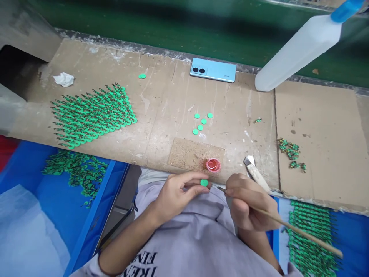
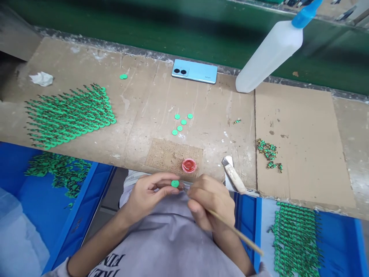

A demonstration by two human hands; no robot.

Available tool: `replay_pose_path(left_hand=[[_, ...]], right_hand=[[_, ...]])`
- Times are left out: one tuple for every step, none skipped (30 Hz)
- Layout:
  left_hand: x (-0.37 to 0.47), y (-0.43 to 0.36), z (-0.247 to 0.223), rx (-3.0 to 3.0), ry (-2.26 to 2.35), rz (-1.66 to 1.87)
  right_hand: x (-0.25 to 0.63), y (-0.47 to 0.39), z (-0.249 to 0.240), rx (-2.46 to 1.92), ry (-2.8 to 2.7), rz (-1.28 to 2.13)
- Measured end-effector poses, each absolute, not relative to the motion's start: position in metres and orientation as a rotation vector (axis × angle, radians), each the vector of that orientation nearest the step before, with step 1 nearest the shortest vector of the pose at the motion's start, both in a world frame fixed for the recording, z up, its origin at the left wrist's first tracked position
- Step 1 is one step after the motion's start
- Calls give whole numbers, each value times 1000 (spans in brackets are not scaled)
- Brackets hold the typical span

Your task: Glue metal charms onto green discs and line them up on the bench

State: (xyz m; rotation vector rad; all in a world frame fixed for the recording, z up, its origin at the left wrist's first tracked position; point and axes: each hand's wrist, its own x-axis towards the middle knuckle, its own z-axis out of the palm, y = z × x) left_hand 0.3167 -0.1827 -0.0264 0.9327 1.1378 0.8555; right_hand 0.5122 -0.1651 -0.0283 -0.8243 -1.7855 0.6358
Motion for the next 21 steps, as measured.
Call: replay_pose_path(left_hand=[[317, -184, -23, 936, 1127, 862], [317, -184, -21, 938, 1118, 868], [317, -185, -19, 941, 1111, 870], [316, -185, -17, 947, 1108, 869], [316, -186, -16, 955, 1111, 867], [316, -186, -16, 964, 1116, 866], [315, -186, -16, 975, 1119, 865], [315, -186, -15, 983, 1121, 864], [315, -186, -15, 988, 1122, 861], [315, -186, -15, 989, 1124, 856], [315, -186, -15, 990, 1128, 849], [315, -186, -15, 991, 1132, 843], [315, -186, -15, 993, 1136, 840], [315, -186, -16, 995, 1136, 841], [315, -186, -16, 999, 1134, 846], [315, -186, -16, 1003, 1130, 853], [315, -187, -16, 1008, 1129, 859], [314, -187, -16, 1017, 1129, 862], [314, -187, -16, 1030, 1132, 864], [313, -187, -16, 1049, 1139, 866], [313, -187, -16, 1078, 1150, 869]], right_hand=[[511, -166, -26, -751, -1781, 621], [509, -167, -25, -685, -1769, 607], [508, -167, -23, -639, -1763, 604], [506, -166, -22, -613, -1771, 611], [505, -166, -21, -598, -1780, 617], [504, -165, -20, -588, -1790, 622], [503, -164, -20, -579, -1797, 622], [502, -164, -20, -572, -1799, 620], [502, -163, -20, -567, -1799, 615], [502, -163, -20, -563, -1798, 609], [501, -162, -19, -567, -1798, 607], [501, -162, -19, -575, -1798, 605], [500, -162, -18, -591, -1795, 602], [500, -161, -17, -608, -1798, 602], [500, -161, -16, -617, -1802, 599], [499, -160, -16, -618, -1809, 598], [499, -160, -16, -611, -1822, 597], [499, -159, -16, -597, -1834, 594], [499, -159, -16, -593, -1846, 594], [499, -159, -16, -598, -1854, 593], [499, -160, -16, -610, -1861, 590]])
